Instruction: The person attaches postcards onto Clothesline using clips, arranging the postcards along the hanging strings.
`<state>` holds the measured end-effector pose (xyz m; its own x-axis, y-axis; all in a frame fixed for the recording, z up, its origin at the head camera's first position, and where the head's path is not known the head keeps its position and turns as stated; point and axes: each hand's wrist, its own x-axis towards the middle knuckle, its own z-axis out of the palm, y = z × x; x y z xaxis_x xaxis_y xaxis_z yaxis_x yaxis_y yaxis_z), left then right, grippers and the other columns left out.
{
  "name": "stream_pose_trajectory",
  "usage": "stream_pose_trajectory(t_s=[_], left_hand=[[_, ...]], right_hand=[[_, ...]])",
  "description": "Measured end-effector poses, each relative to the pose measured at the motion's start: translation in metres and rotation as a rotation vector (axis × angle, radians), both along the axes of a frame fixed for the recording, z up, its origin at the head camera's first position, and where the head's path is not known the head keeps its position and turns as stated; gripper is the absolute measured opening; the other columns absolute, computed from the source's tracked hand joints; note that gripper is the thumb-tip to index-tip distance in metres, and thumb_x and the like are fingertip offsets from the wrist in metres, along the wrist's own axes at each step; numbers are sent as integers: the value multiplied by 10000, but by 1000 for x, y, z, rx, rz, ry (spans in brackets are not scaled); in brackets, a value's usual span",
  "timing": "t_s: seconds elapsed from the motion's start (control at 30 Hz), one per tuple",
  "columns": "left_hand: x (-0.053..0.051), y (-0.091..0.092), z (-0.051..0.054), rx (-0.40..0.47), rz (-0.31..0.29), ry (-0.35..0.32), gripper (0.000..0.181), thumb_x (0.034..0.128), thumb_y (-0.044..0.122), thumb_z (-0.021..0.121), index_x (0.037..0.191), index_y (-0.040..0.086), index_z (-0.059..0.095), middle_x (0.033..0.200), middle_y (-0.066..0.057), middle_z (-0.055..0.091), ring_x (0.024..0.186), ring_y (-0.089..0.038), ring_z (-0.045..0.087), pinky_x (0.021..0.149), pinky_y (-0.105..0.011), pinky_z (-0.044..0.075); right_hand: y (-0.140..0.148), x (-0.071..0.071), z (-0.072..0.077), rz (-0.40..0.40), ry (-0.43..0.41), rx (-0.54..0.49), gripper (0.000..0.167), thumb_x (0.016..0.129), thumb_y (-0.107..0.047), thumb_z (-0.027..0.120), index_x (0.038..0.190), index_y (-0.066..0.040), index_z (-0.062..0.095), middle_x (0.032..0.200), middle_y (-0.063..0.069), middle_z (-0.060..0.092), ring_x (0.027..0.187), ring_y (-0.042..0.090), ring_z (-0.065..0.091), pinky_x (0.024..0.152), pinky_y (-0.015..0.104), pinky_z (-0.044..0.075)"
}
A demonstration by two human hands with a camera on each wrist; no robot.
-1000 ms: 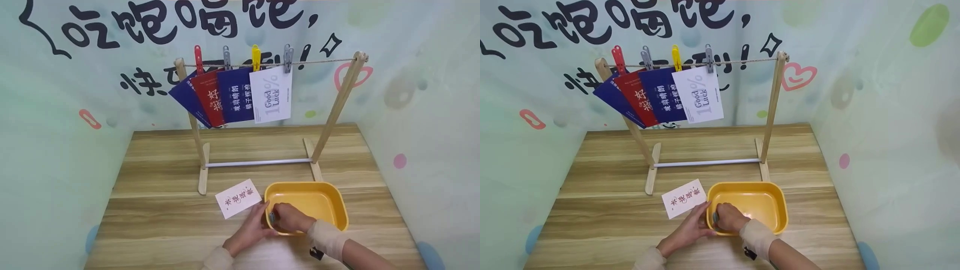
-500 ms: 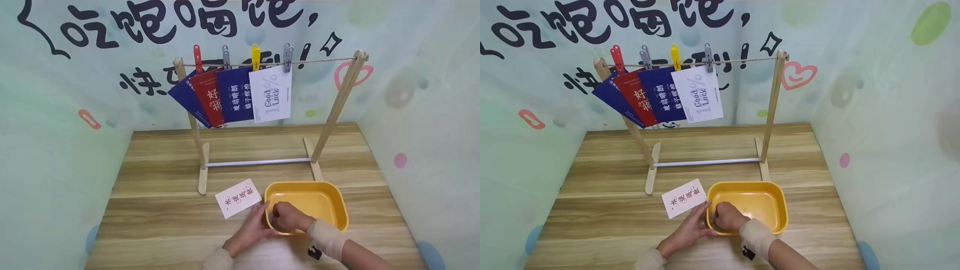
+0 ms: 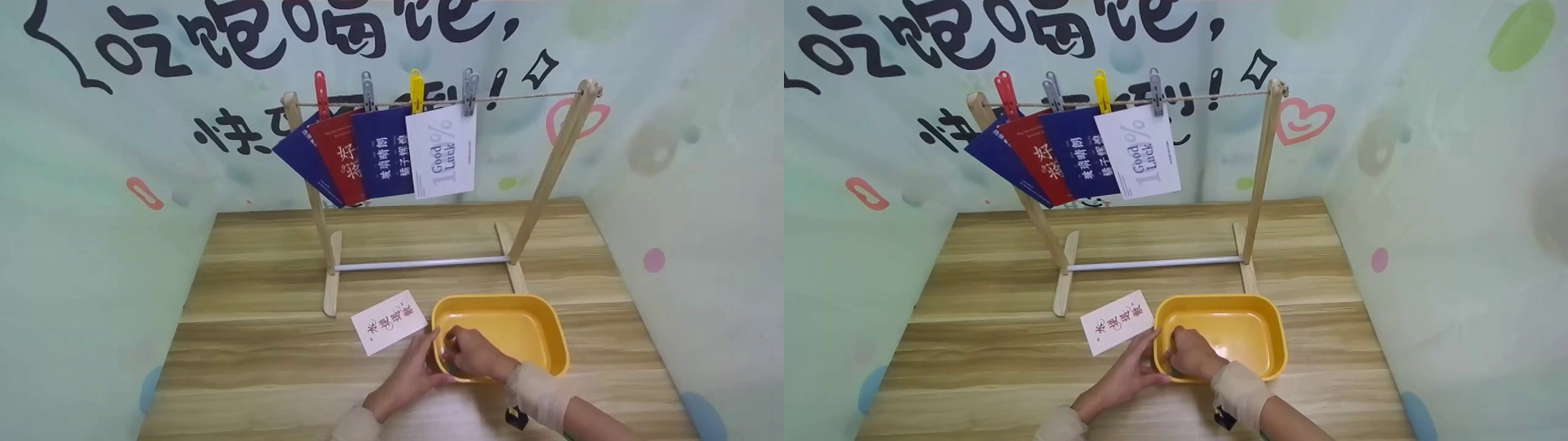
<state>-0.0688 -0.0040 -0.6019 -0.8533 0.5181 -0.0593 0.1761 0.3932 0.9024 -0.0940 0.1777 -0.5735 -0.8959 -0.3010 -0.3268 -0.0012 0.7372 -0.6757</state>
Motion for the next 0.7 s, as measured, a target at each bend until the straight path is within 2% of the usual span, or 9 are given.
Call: stream_pose_trajectory(t_s=[0.17,0.33,0.47,0.7], left_hand=[[2,-1,0,-9,3,-47,929,852,347,777,1581,101,258,1537,-142,369,1433,-298,386,1207,-423,356],[2,0,0,2,6,-85,933,857,341,776,1588,113,244,1523,-141,374,1428,-294,395,1201,-424,366],[2,0,0,7,9,-88,933,852,332,781,1586,111,249,1521,-147,377,1425,-303,400,1197,-425,371],[3,-2,0,29,6,-98,916,868,379,760,1582,106,255,1502,-146,390,1401,-310,436,1167,-394,418]], right_hand=[[-1,2,5,-21,11,-13,279,848,55,673,1119,-1,707,918,96,702,822,195,599,775,357,565],[-1,4,9,-43,24,-35,242,843,54,701,1062,-42,731,968,77,726,855,198,622,881,437,603],[-1,5,11,-61,50,-24,206,838,45,726,1023,-45,732,952,63,732,848,189,631,894,448,605],[2,7,12,6,262,-45,137,809,30,751,916,-55,740,845,24,728,754,123,612,768,331,608]])
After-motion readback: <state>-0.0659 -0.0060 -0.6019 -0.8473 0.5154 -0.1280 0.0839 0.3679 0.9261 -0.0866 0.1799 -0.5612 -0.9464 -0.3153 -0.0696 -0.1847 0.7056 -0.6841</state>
